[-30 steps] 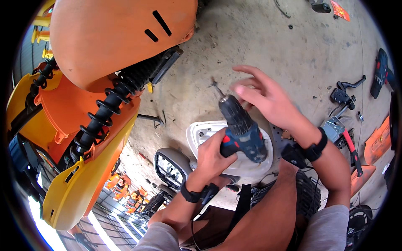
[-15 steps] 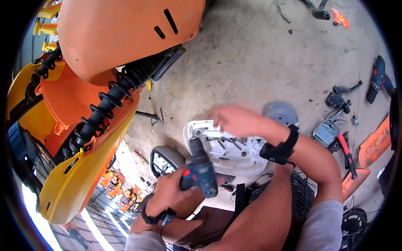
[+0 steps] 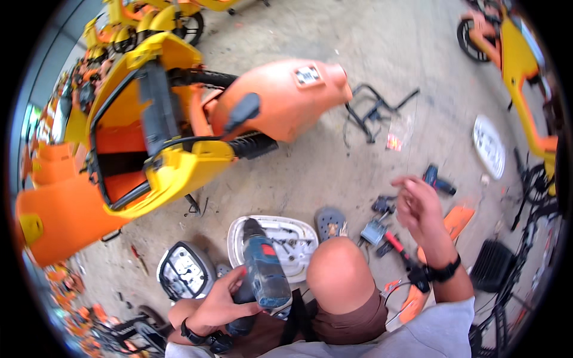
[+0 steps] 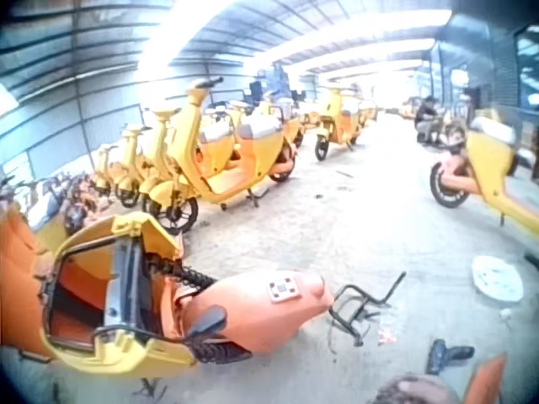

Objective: The person assembles a headlight assembly using a screwdriver and a wrench while sitting on the floor. Then the person uses a power drill to fasten a plastic panel onto the front of an orange scooter.

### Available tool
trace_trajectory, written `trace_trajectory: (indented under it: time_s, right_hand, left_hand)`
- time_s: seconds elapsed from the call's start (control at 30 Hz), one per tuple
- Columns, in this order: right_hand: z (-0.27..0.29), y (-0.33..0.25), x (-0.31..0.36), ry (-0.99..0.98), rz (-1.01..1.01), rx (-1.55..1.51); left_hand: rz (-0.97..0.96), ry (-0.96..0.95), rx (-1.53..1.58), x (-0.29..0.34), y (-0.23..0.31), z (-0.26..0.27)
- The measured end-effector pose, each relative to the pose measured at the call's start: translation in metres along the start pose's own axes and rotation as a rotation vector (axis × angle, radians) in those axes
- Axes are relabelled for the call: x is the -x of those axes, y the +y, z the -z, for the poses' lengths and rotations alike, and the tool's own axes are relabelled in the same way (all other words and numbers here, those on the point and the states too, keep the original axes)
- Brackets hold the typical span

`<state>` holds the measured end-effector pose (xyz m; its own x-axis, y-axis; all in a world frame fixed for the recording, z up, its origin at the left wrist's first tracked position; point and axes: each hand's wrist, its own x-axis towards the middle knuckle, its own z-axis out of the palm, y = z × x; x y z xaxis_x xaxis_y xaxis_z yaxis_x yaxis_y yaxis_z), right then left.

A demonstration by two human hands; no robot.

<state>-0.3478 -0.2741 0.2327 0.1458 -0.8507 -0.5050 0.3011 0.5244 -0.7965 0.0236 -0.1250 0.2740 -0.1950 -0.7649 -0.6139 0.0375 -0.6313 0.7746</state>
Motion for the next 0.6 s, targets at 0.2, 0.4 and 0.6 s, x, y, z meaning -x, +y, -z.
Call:
trace_trajectory:
  time_s: [0.2, 0.4, 0.6]
  right_hand:
    - [-0.128, -0.023, 0.069, -0.116, -0.254, -0.500]
    - [-0.181, 0.081, -0.004, 0.141, -0.488, -0.604]
    - [-0.177, 0.130, -0.052, 0.128, -0.542, -0.478]
  left_hand:
    - [0.246, -0.064, 0.576, 0.006, 0.001, -0.016]
    - [0.663, 0.113, 0.921, -0.005, -0.048, 0.010]
    - [0.762, 0.120, 0.876, -0.017, -0.035, 0.022]
